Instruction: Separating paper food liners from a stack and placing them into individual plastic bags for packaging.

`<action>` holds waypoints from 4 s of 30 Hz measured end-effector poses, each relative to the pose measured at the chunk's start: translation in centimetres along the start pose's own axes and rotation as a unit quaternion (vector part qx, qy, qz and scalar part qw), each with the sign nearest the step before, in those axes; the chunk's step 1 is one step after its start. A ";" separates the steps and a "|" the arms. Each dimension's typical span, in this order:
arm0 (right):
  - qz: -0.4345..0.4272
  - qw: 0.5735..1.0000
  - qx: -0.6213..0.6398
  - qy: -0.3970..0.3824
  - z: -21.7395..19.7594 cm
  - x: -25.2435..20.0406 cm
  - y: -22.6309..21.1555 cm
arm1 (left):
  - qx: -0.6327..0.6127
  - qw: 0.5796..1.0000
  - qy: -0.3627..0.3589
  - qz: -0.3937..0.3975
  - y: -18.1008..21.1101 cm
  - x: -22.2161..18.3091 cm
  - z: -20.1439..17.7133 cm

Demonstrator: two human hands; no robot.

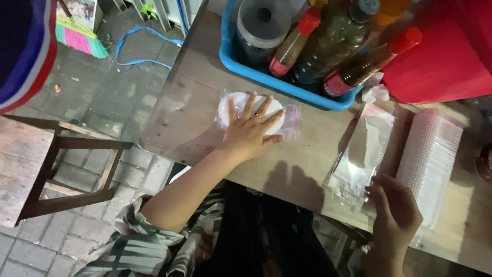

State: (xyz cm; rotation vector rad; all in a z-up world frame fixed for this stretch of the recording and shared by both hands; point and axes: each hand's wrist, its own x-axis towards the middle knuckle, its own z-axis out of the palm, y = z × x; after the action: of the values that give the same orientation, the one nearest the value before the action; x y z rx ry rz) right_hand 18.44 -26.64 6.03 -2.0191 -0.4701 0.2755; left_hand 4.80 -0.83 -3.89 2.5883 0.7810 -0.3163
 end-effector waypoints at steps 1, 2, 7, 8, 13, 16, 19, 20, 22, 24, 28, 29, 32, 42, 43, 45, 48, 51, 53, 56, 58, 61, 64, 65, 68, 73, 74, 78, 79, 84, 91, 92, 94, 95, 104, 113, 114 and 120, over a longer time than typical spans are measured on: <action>-0.001 1.000 -0.004 0.007 -0.2 -0.3 0.1 | -0.027 1.000 0.001 0.000 0.0 0.0 0.0; -0.003 1.000 -0.008 0.014 -0.4 -0.6 0.2 | -0.054 0.999 0.003 -0.001 0.0 0.1 0.0; -0.061 0.998 0.006 0.027 -3.4 -0.4 2.8 | -0.053 0.984 0.150 0.074 -1.5 0.0 2.6; -0.062 0.997 0.024 0.027 -4.2 -0.1 3.7 | -0.030 0.975 0.203 0.089 -1.7 -0.7 2.5; -0.029 0.999 -0.016 0.033 -6.1 1.5 6.3 | -0.112 0.965 0.202 0.122 -0.5 -5.9 0.8; -0.023 0.995 -0.092 0.031 -5.6 1.9 8.3 | -0.130 0.960 0.206 0.138 0.1 -8.2 1.0; -0.042 0.989 -0.137 0.040 -5.1 2.1 7.9 | -0.150 0.956 0.202 0.151 0.5 -9.6 1.7; -0.041 0.987 -0.148 0.053 -4.8 2.2 7.4 | -0.156 0.954 0.203 0.155 0.5 -10.0 2.0; -0.045 0.983 -0.174 0.028 -4.5 3.9 8.0 | -0.157 0.955 0.202 0.153 1.0 -10.7 2.5; -0.054 0.979 -0.197 0.008 -3.8 6.9 8.7 | -0.154 0.954 0.206 0.154 1.4 -10.5 2.4; -0.021 0.988 -0.147 -0.049 -1.7 11.2 7.7 | -0.135 0.943 0.243 0.181 2.2 -11.0 2.0; 0.034 0.992 -0.109 -0.061 -1.2 11.6 6.8 | -0.131 0.942 0.252 0.181 2.2 -11.2 2.0; 0.056 0.977 -0.172 -0.113 0.5 12.0 4.7 | -0.135 0.939 0.256 0.184 1.6 -11.4 2.3; 0.082 0.964 -0.200 -0.157 1.0 13.5 4.5 | -0.144 0.935 0.258 0.196 1.8 -10.8 2.8; 0.082 0.962 -0.204 -0.160 1.0 13.7 4.7 | -0.151 0.929 0.265 0.211 2.2 -10.5 2.6; 0.082 0.961 -0.207 -0.164 0.9 14.1 5.0 | -0.157 0.923 0.271 0.224 3.1 -9.8 2.6; 0.063 0.958 -0.217 -0.179 0.4 14.5 6.0 | -0.117 0.938 0.236 0.226 5.3 -7.7 3.3; 0.007 0.954 -0.222 -0.202 -0.1 14.5 7.8 | -0.296 0.880 0.226 0.295 9.1 -2.8 4.6; -0.010 0.955 -0.223 -0.197 -0.2 14.6 8.3 | -0.249 0.874 0.249 0.335 11.7 1.2 6.6; -0.027 0.951 -0.235 -0.199 -0.4 15.4 10.0 | -0.154 0.886 0.263 0.350 14.1 6.0 7.6; -0.030 0.953 -0.246 -0.175 -0.2 15.6 11.8 | -0.124 0.888 0.279 0.343 15.0 7.7 8.4; -0.027 0.957 -0.250 -0.143 0.1 15.8 12.3 | -0.071 0.894 0.302 0.325 15.7 9.2 9.2; -0.011 0.963 -0.239 -0.124 0.7 15.5 12.6 | -0.033 0.897 0.303 0.320 15.3 9.3 9.6; -0.003 0.964 -0.240 -0.114 0.6 15.3 12.9 | -0.021 0.897 0.301 0.323 15.5 9.1 9.8; -0.011 0.974 -0.208 -0.093 0.3 14.9 12.8 | -0.035 0.896 0.305 0.322 15.6 8.3 8.2; 0.019 0.997 -0.049 -0.053 0.1 13.2 7.1 | -0.062 0.905 0.272 0.320 15.3 8.2 8.1; 0.026 0.999 -0.002 -0.031 0.1 12.7 5.8 | -0.082 0.911 0.242 0.323 15.2 8.3 8.5; -0.141 0.990 -0.012 -0.008 -0.5 11.9 7.3 | -0.193 0.898 0.250 0.306 16.4 6.6 5.2; -0.229 0.972 -0.021 -0.041 -0.5 11.8 7.3 | -0.477 0.843 0.085 0.234 16.8 6.1 4.7; -0.440 0.886 -0.048 -0.141 2.1 8.9 3.8 | -0.820 0.565 -0.091 -0.006 16.8 3.1 1.3; -0.564 0.798 -0.118 -0.174 4.4 2.8 4.5 | -0.899 0.348 -0.156 -0.215 14.2 -0.6 2.1; -0.568 0.795 -0.117 -0.180 4.3 2.0 4.5 | -0.911 0.340 -0.129 -0.196 13.8 -0.9 2.4; -0.544 0.815 -0.104 -0.169 2.0 -0.7 6.5 | -0.903 0.360 -0.091 -0.217 13.1 -1.4 2.2; -0.523 0.833 -0.083 -0.157 1.2 -2.0 7.5 | -0.892 0.382 -0.044 -0.239 12.5 -1.5 2.0; -0.307 0.897 -0.248 0.201 -5.3 0.9 13.8 | -0.875 0.410 0.053 -0.251 6.7 -5.2 -2.0; -0.207 0.938 -0.226 0.159 -4.2 1.2 12.8 | -0.833 0.492 0.158 -0.197 0.4 -9.0 0.3; -0.208 0.938 -0.227 0.159 -3.1 3.1 14.1 | -0.834 0.491 0.157 -0.196 0.4 -9.2 0.3; -0.161 0.909 -0.355 0.147 0.7 7.3 15.8 | -0.822 0.503 0.182 -0.196 0.4 -10.6 -0.1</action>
State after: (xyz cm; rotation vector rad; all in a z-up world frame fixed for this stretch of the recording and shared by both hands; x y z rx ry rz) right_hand 28.00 -29.52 -8.21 -2.5711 -0.7763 -0.4703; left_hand -3.59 -6.11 -0.17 0.5633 0.9761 0.6499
